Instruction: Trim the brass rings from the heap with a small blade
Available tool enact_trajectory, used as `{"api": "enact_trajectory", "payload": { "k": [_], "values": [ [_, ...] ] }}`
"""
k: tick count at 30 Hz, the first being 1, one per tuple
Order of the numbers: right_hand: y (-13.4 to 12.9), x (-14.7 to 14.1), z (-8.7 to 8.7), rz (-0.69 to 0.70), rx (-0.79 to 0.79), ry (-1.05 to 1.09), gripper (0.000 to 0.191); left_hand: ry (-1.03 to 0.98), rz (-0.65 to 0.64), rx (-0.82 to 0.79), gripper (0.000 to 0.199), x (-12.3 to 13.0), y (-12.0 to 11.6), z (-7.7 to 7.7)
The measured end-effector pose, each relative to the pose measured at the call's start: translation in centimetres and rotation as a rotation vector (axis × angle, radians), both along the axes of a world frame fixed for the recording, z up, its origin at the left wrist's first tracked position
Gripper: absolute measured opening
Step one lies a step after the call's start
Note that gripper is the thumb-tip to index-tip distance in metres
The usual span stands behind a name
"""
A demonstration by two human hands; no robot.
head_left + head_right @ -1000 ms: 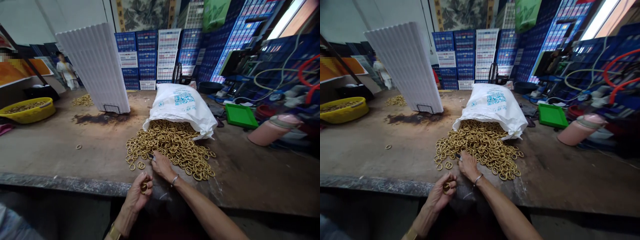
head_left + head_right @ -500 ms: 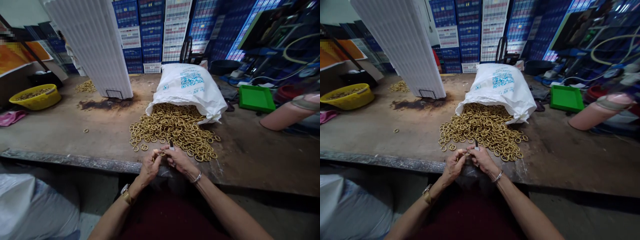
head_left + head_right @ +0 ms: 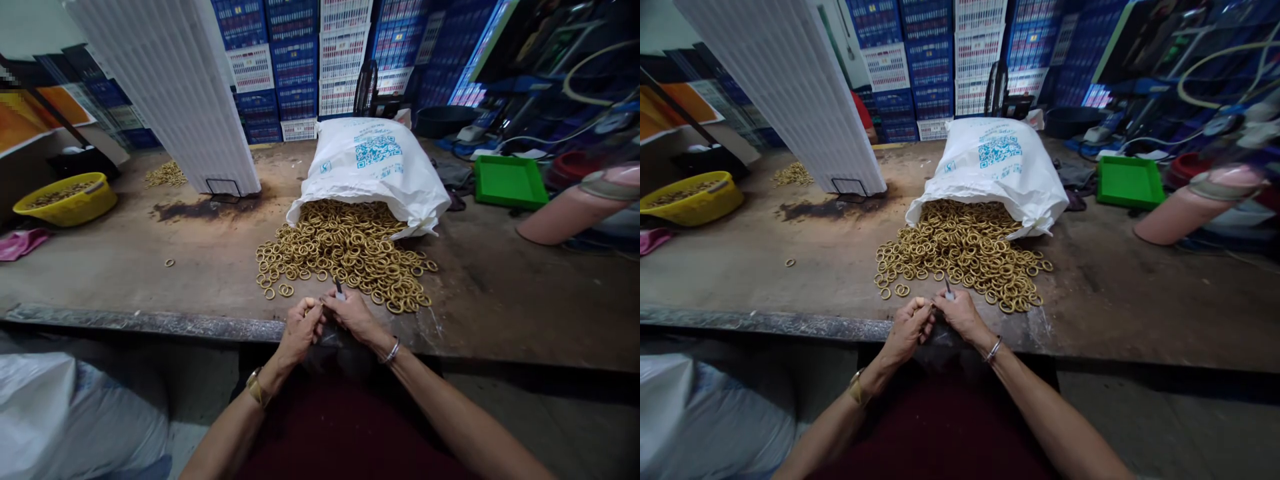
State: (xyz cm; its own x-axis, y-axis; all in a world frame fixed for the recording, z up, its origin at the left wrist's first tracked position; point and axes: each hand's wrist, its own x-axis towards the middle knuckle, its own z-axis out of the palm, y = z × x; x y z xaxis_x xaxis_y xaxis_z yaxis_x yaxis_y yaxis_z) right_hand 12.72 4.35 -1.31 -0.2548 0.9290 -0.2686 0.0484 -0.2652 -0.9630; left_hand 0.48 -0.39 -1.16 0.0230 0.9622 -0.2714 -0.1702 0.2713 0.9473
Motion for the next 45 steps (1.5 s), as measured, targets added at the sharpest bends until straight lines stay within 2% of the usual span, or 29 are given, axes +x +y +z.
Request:
{"api": "enact_trajectory", "payload": {
  "k": [6,9,12,16,19,29,35,38,41,45],
  "values": [
    [-0.1,-0.1,0.3,0.029,-0.001,0.001,0.022,-0.191,-0.037,-0.017,0.027,-0.2,-0.2,-0.2],
    [0.1,0.0,-0.1,0.016,0.045,-0.08,0.018,-0.273,-0.035,-0.029,0.027,-0.3,-0.3,0.1],
    [0.1,0.2,-0.6,0.007,0.223,-0.268,0.016,-0.289,0.007,-0.044,0.03,-0.4,-0.3,0.5],
    [-0.6,0.3,-0.8,0.242,0.511,-0.483,0.017,-0.224,0.045,-0.021,0.033,-0.6,-0.1,0.2],
    [-1.0,0.2,-0.6,0.349,0.616,-0.615,0.017,-0.171,0.057,0.006,0.032,-0.8,-0.1,-0.3],
    [-1.1,-0.2,-0.5,0.352,0.633,-0.802,0.02,0.023,0.059,0.047,0.032,-0.9,-0.3,-0.1],
    [-0.6,-0.3,0.3,0.459,0.567,-0.939,0.021,-0.039,0.067,0.025,0.033,-1.2,-1.0,0.2],
    [0.4,-0.3,0.4,0.426,0.554,-1.103,0.021,-0.12,0.009,0.012,0.032,-1.3,-1.5,1.3],
    [1.5,-0.6,0.1,0.327,0.584,-1.164,0.022,-0.305,-0.034,-0.009,0.031,-1.2,-1.6,2.3],
    [2.8,-1.3,-0.3,0.17,0.586,-1.206,0.022,-0.455,0.024,-0.049,0.03,-1.3,-1.1,1.6]
  ]
}}
